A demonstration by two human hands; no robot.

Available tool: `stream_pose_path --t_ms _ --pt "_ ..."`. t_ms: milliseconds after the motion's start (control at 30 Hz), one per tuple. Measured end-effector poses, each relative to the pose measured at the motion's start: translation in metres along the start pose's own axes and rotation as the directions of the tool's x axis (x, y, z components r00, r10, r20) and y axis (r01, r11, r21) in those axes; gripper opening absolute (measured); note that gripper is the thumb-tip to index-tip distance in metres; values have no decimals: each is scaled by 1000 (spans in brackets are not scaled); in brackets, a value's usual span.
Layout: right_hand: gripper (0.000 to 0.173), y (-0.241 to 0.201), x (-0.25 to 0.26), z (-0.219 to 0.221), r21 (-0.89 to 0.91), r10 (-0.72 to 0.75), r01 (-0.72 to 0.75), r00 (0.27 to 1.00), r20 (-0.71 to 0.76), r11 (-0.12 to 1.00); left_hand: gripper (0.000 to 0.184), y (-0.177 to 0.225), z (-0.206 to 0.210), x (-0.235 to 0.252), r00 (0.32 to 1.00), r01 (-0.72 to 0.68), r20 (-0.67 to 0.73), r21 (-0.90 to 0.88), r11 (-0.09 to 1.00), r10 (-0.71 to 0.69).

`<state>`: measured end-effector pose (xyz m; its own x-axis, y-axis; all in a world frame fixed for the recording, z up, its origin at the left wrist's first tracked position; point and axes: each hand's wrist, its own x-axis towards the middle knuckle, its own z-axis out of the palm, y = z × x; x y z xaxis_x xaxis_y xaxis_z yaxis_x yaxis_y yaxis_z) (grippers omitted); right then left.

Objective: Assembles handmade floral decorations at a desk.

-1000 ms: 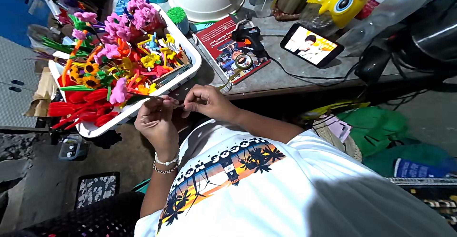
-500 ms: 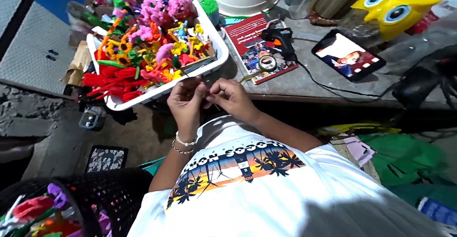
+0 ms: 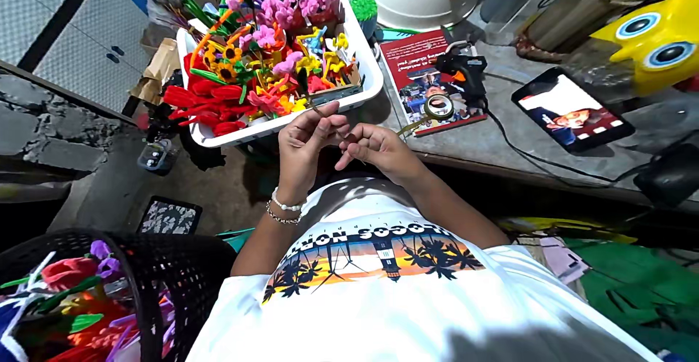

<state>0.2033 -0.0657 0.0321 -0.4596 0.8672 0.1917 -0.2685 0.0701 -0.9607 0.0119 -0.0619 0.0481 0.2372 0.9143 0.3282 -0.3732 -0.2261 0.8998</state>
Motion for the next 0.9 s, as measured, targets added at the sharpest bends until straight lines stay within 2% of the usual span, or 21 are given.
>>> stream_pose_path --t_ms 100,167,233,400,533,700,767,800,833,900 --pt "5 4 1 5 -179 -88 68 990 -109 982 40 -5 5 0 997 -77 -10 134 988 80" --pt "7 3 1 9 -230 -124 88 981 -150 969 46 -9 7 -1 990 -120 -44 188 975 131" --pt "9 2 1 9 -243 -119 82 982 -144 967 41 -12 8 -3 981 -145 -101 206 968 168" --pt "6 2 0 2 -180 -67 49 993 -98 982 38 -4 3 -4 984 -127 -101 166 978 145" --pt "10 -4 -2 -4 -108 -20 22 1000 13 994 36 0 1 -4 990 -108 -73 142 984 119" --pt "11 -3 -2 -3 29 24 -26 998 64 999 41 2 2 -1 999 -22 -46 -97 995 18" --pt "10 0 -2 -1 -76 -25 25 1000 12 997 40 -1 3 -1 999 -2 -41 -140 990 -4" --pt "8 3 -1 -1 -223 -84 74 996 -35 972 39 -2 4 -1 999 -12 -40 -113 994 7" --pt "8 4 0 -1 -403 -156 112 985 -78 908 37 -4 5 0 999 -32 -34 -55 998 30" --pt "9 6 2 0 -567 -267 156 957 -118 809 40 -10 6 -1 994 -95 -38 80 992 98"
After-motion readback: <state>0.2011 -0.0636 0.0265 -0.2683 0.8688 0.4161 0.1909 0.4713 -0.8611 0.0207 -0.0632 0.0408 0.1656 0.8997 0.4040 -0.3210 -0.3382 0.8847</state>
